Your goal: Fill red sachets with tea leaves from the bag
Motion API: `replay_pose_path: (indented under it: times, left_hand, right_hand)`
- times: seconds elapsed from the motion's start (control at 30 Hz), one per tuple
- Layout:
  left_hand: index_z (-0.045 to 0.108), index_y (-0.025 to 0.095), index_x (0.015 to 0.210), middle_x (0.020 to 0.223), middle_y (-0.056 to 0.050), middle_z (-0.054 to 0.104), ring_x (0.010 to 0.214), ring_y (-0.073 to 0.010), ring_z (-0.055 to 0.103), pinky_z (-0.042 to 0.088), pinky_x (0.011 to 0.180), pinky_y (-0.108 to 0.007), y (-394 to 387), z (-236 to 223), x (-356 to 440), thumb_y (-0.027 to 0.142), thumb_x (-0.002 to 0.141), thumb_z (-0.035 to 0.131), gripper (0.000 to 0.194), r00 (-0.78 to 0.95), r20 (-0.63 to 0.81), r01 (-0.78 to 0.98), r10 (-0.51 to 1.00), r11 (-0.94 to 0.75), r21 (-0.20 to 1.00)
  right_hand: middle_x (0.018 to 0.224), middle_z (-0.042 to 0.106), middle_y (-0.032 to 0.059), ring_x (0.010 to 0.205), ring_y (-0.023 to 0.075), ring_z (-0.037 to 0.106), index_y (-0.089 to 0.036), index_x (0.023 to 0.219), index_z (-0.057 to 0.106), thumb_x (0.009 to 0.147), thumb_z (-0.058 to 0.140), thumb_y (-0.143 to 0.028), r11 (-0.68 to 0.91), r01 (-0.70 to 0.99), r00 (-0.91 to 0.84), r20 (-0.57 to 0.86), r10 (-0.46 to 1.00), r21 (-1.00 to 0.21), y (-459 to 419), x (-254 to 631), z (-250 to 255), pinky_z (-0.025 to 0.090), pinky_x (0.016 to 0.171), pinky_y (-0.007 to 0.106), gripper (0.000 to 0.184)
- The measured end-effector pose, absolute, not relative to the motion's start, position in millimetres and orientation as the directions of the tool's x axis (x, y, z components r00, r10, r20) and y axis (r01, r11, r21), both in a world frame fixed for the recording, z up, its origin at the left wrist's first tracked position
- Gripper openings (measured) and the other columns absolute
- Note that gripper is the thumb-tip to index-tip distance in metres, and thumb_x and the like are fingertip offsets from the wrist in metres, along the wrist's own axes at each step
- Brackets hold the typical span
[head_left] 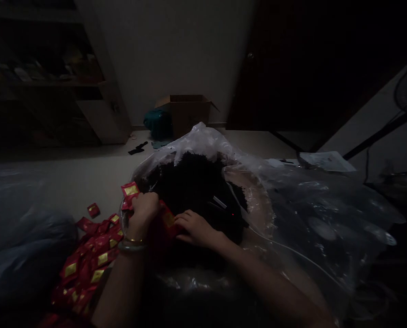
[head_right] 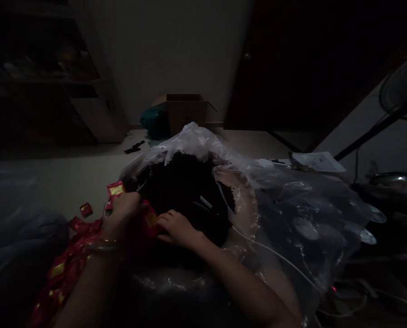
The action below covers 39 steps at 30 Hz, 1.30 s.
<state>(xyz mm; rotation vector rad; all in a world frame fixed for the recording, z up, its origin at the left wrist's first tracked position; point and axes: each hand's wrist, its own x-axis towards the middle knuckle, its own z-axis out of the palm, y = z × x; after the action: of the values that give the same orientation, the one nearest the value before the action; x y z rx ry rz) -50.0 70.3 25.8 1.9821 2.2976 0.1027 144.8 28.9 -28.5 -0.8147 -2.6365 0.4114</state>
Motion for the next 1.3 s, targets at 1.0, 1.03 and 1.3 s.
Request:
replay_pose_path:
  times: [1.0, 1.03, 1.3]
  left_hand:
    - [0.075, 0.023, 0.093, 0.077, -0.003, 0.075, 0.069, -0.0195, 0.067, 0.051, 0.064, -0.026, 67, 34, -35, 0.010, 0.053, 0.060, 0.045, 0.165, 0.096, 0.423, 0.982, -0.158, 0.892]
    - [0.074, 0.022, 0.097, 0.080, -0.003, 0.075, 0.072, -0.0198, 0.068, 0.052, 0.065, -0.027, 66, 35, -33, 0.010, 0.053, 0.061, 0.048, 0.177, 0.094, 0.382, 0.980, -0.156, 0.911]
    - [0.070, 0.022, 0.106, 0.071, -0.002, 0.072, 0.064, -0.0175, 0.066, 0.052, 0.061, -0.026, 53, 54, -17, 0.014, 0.059, 0.070, 0.048, 0.275, 0.203, 0.218, 0.940, -0.267, 0.939]
  right_hand:
    - [0.115, 0.063, 0.0138, 0.101, 0.0257, 0.059, -0.015, 0.118, 0.056, 0.074, 0.072, -0.045, 0.736, 0.527, -0.727, 0.223, 0.649, -0.424, 32, 144, -40, 0.050, 0.088, 0.040, 0.056]
    - [0.112, 0.063, 0.0136, 0.099, 0.0257, 0.059, -0.015, 0.115, 0.057, 0.073, 0.074, -0.046, 0.731, 0.525, -0.715, 0.239, 0.656, -0.436, 33, 145, -39, 0.050, 0.086, 0.040, 0.055]
    - [0.117, 0.056, 0.0146, 0.108, 0.0287, 0.053, -0.020, 0.125, 0.053, 0.085, 0.060, -0.029, 0.671, 0.553, -0.332, 0.608, 0.721, -0.494, 41, 162, -12, 0.048, 0.093, 0.048, 0.041]
